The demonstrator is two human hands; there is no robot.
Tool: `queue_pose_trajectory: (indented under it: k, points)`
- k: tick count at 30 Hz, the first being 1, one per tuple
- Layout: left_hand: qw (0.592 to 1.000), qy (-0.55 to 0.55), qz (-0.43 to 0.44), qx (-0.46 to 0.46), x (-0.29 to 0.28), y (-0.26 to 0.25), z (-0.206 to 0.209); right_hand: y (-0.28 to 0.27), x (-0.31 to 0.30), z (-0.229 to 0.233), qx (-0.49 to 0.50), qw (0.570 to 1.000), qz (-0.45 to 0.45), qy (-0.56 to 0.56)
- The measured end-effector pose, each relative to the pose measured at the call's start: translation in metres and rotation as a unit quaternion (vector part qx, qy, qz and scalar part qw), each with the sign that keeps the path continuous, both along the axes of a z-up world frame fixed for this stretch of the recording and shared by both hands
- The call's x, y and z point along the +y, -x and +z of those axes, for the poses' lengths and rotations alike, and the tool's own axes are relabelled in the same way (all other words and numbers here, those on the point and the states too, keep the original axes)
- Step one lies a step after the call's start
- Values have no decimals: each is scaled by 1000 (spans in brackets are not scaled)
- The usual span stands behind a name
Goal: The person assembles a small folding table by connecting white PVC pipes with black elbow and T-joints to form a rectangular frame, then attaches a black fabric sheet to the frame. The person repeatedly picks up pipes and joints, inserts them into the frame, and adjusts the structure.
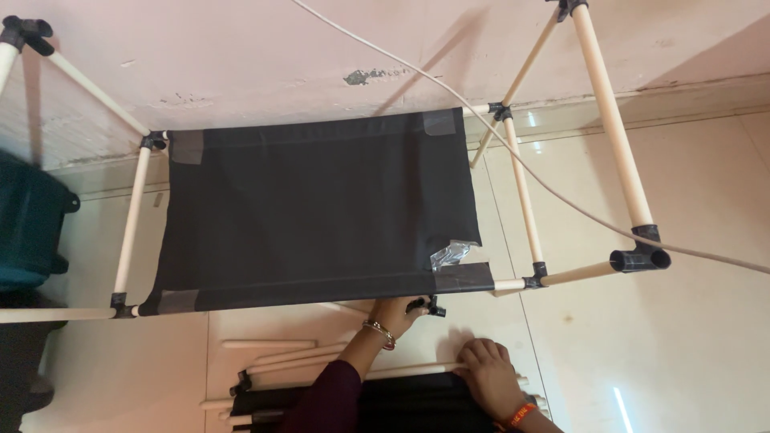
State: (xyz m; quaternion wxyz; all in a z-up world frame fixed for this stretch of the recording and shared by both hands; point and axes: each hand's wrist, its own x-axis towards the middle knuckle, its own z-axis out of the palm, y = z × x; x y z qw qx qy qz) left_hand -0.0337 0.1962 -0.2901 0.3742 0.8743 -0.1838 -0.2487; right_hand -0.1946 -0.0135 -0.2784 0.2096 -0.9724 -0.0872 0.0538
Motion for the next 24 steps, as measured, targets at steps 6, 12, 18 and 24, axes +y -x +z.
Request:
queue_pose_trajectory:
  k: [6,12,18,24]
  points:
    - [980,138,-140,0,5,-13,26,3,-9,-13,-2,998,68,11]
    - [958,-7,-280,62,27,-8,84,-5,-4,4,53,997,51,-25]
    - [966,-8,-211,152,87,-20,146,-11,-1,43,107,985,24,-134]
    - [889,259,-69,371,140,-24,188,-17,4,79,129,970,-8,-205]
